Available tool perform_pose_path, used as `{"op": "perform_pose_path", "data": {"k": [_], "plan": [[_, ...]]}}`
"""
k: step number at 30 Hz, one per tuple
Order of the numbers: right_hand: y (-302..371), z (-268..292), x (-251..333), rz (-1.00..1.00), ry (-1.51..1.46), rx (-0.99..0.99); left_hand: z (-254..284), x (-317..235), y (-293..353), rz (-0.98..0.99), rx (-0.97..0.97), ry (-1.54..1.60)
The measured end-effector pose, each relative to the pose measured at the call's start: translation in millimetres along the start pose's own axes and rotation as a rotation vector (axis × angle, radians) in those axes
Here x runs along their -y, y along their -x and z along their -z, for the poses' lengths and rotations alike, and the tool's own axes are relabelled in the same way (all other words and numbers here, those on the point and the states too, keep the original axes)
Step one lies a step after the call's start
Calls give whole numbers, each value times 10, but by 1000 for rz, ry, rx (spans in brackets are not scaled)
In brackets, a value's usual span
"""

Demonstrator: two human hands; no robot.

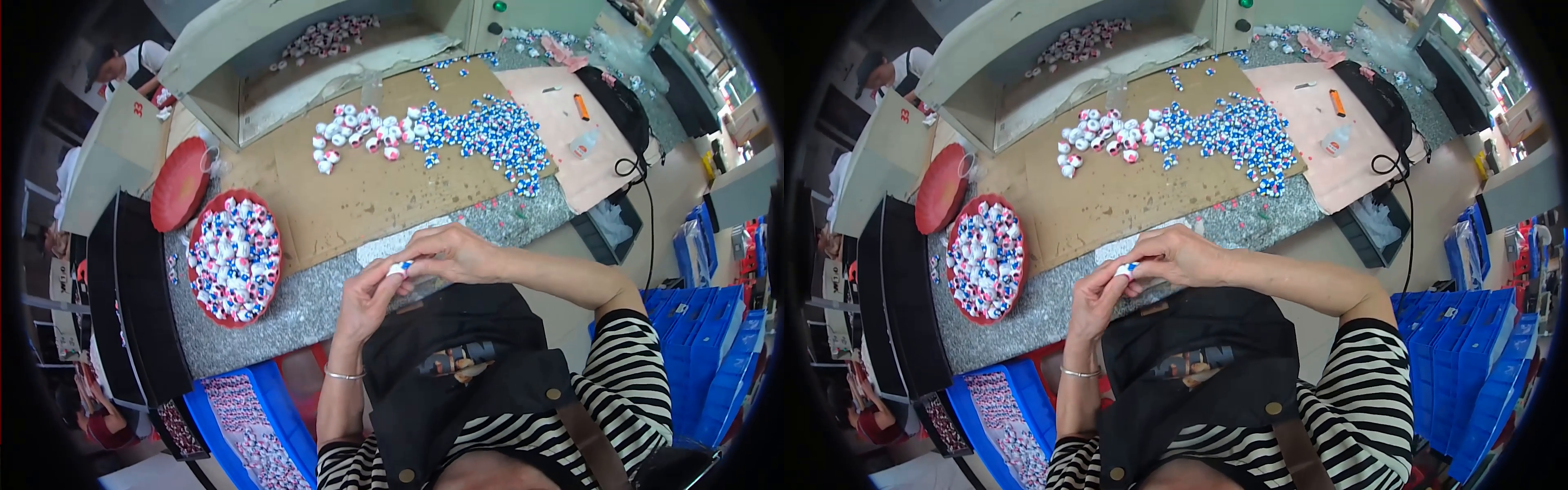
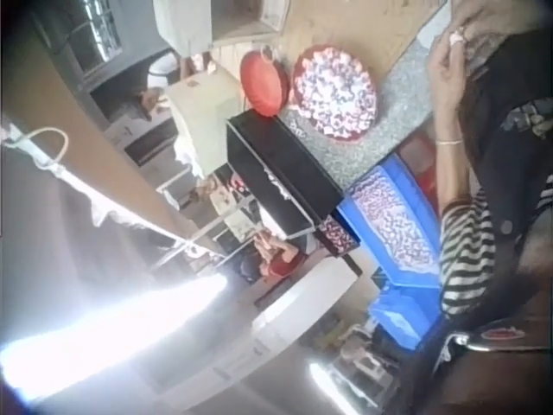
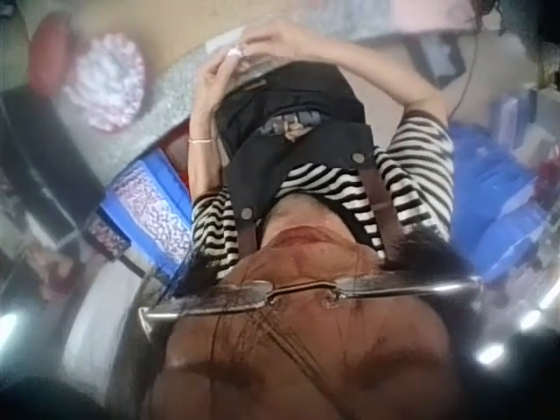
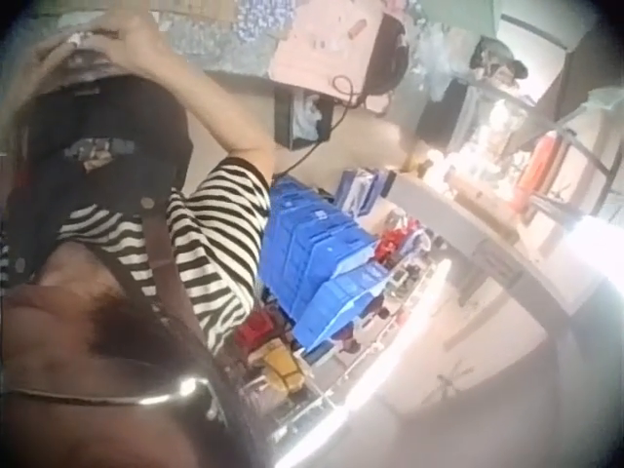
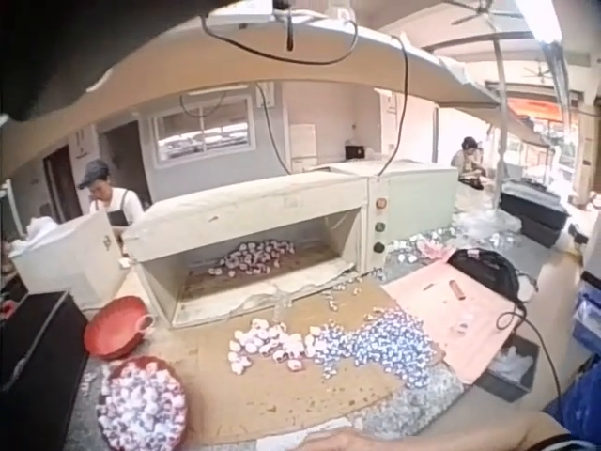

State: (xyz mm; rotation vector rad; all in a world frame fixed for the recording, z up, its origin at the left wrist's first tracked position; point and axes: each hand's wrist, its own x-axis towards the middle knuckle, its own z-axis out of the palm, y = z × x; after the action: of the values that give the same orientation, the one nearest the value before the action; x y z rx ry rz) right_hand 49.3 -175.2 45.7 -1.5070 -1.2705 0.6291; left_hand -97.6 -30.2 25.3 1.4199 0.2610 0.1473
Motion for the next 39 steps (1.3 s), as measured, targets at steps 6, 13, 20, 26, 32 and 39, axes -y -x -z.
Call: {"op": "perform_pose_path", "data": {"k": [6, 13, 20, 26, 32, 39], "plan": [[-268, 794, -645, 33, 724, -354, 1001, -590, 6, -564, -635, -1222], [-475, 1141, -998, -58, 763, -104, 481, -551, -846, -352, -374, -787], [-336, 1011, -818, -6, 801, -191, -10, -1, -1913, -361, -294, -1079], [-117, 935, -617, -111, 496, -223, 63, 32, -1921, -295, -236, -864], [189, 900, -638, -77, 669, -168, 111, -31, -879, -65, -29, 381], [60, 768, -546, 18, 899, 79, 30, 262, -130, -34, -19, 789]]}}
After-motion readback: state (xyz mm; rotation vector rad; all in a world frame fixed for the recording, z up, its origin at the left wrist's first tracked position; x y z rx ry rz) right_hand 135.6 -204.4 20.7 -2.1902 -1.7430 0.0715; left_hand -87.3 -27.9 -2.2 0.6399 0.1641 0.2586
